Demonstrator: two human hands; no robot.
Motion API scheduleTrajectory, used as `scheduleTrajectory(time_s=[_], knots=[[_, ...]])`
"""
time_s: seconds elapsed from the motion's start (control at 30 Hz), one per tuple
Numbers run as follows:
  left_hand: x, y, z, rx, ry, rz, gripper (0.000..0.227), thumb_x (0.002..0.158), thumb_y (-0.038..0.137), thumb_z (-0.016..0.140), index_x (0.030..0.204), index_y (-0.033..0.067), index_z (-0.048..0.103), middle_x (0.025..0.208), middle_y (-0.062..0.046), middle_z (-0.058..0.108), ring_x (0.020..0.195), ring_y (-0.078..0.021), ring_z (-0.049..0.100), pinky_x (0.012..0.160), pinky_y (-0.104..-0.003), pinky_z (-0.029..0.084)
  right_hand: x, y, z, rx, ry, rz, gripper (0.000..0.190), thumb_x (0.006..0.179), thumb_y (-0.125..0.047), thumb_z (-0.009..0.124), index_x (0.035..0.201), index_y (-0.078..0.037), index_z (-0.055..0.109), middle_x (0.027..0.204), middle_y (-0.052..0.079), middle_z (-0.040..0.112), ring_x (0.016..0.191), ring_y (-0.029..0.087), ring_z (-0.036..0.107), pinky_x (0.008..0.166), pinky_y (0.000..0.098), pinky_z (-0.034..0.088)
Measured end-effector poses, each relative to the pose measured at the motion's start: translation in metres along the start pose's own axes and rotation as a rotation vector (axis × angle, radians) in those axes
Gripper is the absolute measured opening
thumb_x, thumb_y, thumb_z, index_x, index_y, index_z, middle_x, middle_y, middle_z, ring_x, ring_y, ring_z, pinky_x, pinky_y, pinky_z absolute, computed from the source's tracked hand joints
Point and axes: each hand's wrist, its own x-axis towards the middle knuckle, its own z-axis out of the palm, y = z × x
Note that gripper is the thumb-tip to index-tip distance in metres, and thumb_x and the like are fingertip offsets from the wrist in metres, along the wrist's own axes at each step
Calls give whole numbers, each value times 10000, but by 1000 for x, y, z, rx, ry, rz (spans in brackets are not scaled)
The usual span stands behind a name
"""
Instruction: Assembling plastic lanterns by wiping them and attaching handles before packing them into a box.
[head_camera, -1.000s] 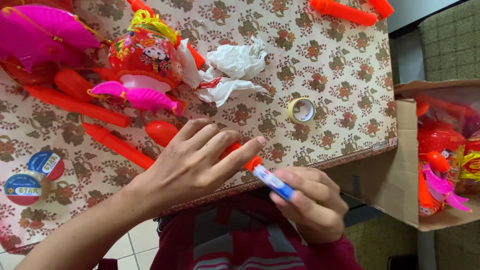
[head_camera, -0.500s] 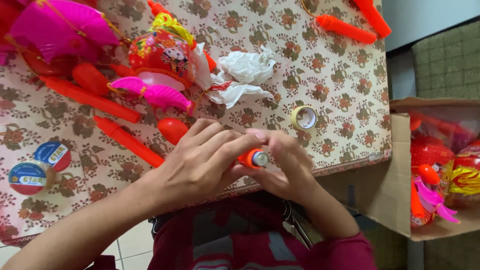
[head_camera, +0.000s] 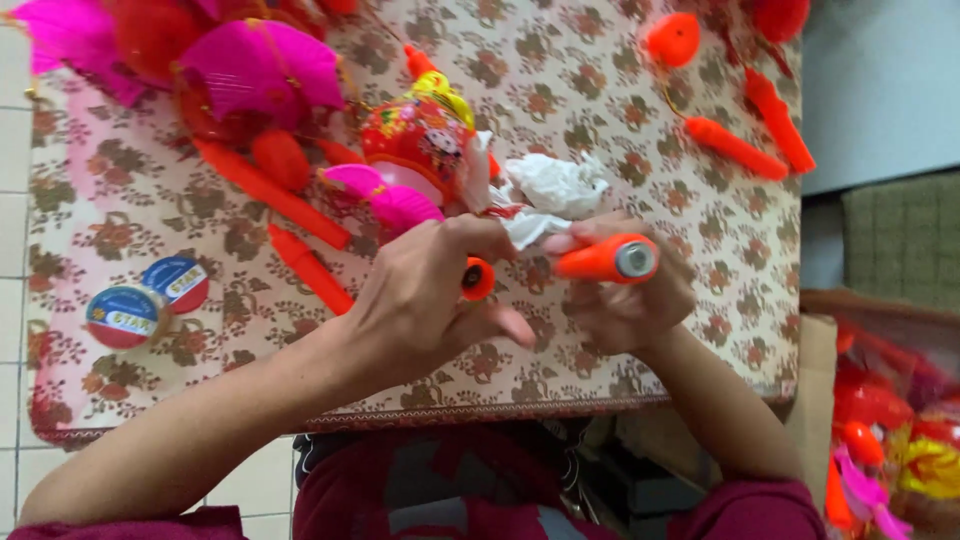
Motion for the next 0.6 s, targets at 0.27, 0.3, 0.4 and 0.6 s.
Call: scheduleTrajectory(time_s=[0.27, 0.3, 0.4, 0.6], knots=[[17, 10, -18, -123, -190, -32, 223, 982, -35, 468, 1142, 28, 325, 898, -151, 471, 648, -280, 439, 641, -428, 372, -31, 30, 8, 98, 156, 194, 388, 883, -196, 369, 1025, 12, 664, 859, 110, 578, 764, 199, 533, 672, 337, 450], [17, 9, -19, -130, -198, -31, 223, 982, -35, 468, 1142, 28, 325, 898, -151, 471, 648, -280, 439, 641, -428, 372, -31, 29, 8, 92, 162, 201, 388, 883, -196, 369, 1025, 12, 664, 859, 110, 578, 764, 199, 533, 672, 337, 450], [21, 6, -23, 19, -185, -1, 339, 1000, -61, 622, 1292, -73, 451, 1102, -267, 586, 900, -393, 622, 746, -462, 555, -27, 29, 8, 190, 174, 247, 364, 975, -254, 379, 1020, -28, 661, 871, 69, 567, 794, 191, 518, 750, 342, 448], [16, 0, -23, 185, -181, 128, 387, 1034, -130, 598, 1411, -90, 521, 1124, -246, 601, 913, -323, 645, 733, -404, 567, -25, 34, 7, 217, 226, 280, 341, 910, -235, 395, 982, -16, 646, 853, 83, 560, 777, 199, 502, 767, 358, 415]])
